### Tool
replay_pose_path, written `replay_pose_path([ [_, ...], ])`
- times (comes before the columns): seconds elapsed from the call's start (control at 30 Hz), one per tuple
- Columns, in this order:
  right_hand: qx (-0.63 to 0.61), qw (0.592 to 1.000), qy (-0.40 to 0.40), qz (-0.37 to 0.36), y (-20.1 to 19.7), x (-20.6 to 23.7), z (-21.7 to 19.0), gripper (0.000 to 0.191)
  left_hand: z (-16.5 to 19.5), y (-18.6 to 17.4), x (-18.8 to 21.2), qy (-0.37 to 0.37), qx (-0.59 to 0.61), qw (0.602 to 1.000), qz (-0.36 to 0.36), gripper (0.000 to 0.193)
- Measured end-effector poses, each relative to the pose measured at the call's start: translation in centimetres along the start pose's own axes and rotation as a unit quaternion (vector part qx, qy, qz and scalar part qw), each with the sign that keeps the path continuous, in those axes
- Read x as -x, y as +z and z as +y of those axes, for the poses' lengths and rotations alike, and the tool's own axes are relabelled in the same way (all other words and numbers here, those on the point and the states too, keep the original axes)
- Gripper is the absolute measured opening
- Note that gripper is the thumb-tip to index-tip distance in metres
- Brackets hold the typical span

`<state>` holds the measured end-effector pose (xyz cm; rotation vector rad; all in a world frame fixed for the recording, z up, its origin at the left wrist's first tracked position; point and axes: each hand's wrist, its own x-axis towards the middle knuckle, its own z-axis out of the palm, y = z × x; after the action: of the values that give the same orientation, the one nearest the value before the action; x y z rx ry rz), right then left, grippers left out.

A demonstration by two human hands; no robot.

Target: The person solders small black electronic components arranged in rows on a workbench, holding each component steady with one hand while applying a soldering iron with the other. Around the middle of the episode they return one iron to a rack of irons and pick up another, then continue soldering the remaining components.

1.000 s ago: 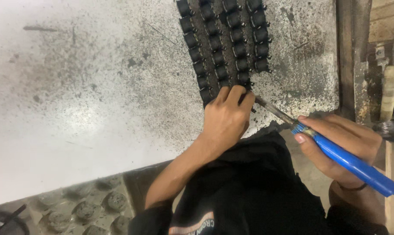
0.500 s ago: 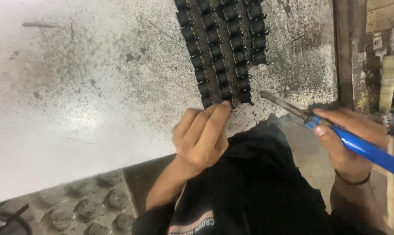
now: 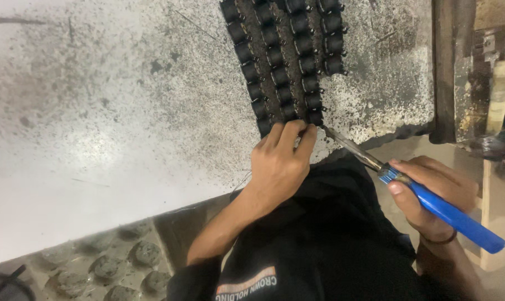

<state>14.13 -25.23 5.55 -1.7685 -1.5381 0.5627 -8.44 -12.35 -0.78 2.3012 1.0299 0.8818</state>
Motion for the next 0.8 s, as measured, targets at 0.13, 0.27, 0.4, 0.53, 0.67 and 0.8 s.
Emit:
replay_pose_path([
  [0.13, 0.020, 0.999, -0.045, -0.011, 0.3, -0.9, -0.4, 0.032, -0.2, -0.1, -0.3, 0.012, 0.005, 1.000, -0.001, 0.030],
  [0.27, 0.061, 0.996, -0.048, -0.036, 0.1, -1.5, -1.1, 0.031, -0.2, -0.1, -0.5, 0.017, -0.006, 1.000, -0.008, 0.030],
  [0.4, 0.062, 0.997, -0.021, -0.047, -0.1, -1.9, -1.9, 0.030, 0.0, -0.1, -0.7, 0.016, -0.008, 1.000, -0.004, 0.029],
  [0.53, 0.087, 0.994, -0.013, -0.061, -0.2, -1.9, -2.3, 0.029, 0.2, -0.1, -0.7, 0.004, -0.005, 1.000, -0.010, 0.031],
  [0.67, 0.099, 0.992, 0.005, -0.078, -0.8, -1.8, -2.0, 0.030, 0.3, 0.1, -0.7, 0.002, -0.009, 1.000, -0.004, 0.032],
  [0.8, 0.050, 0.997, 0.001, -0.058, -1.2, -1.2, -1.6, 0.028, 0.4, 0.2, -0.7, -0.005, -0.015, 1.000, 0.003, 0.034],
])
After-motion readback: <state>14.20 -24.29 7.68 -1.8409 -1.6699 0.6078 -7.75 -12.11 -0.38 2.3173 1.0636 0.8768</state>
